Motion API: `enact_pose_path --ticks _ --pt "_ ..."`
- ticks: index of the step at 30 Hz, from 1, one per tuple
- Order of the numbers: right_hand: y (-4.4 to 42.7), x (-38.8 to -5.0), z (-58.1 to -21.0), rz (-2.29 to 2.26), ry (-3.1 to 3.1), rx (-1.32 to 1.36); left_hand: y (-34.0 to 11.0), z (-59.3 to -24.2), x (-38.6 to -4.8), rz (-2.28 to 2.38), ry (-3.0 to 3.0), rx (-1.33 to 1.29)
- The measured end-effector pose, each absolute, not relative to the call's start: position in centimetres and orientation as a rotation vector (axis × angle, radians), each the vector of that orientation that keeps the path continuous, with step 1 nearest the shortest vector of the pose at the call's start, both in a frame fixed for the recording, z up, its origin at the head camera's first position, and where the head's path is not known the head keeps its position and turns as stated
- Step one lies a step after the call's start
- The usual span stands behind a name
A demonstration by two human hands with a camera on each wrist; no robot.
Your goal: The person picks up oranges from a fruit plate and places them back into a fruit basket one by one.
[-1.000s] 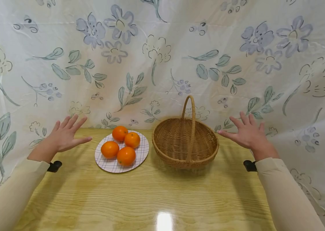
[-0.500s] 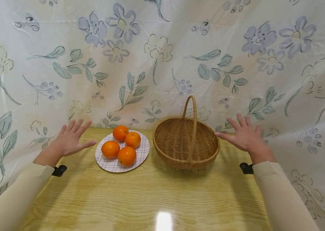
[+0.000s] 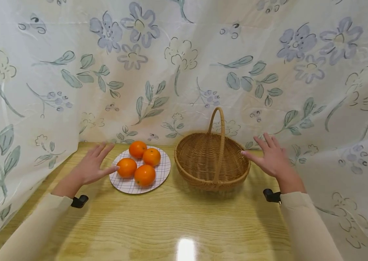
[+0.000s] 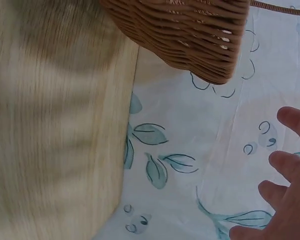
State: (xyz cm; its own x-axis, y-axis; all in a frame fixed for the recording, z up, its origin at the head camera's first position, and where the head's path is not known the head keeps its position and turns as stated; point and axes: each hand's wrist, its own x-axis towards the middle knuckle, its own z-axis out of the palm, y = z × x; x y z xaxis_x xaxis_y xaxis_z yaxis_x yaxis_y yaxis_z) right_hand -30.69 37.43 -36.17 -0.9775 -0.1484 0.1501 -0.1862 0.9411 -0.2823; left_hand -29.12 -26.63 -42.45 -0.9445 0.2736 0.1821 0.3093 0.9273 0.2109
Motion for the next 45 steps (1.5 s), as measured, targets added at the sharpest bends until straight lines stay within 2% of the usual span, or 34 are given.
enact_pose_path --ticks 18,33,45 --pt "37.7 -30.4 -41.1 0.748 -2.792 0.306 -24.0 -45.4 -29.2 -0.971 -2.86 -0.489" --pt "39.2 -31.2 -42.2 1.506 -2.724 0.527 -23.5 -46.6 -29.2 -1.383 -2.82 -0.405" --pt "40.0 -31.9 -42.8 2.164 -2.567 0.594 -23.5 -46.5 -29.4 -1.433 -2.842 -0.363"
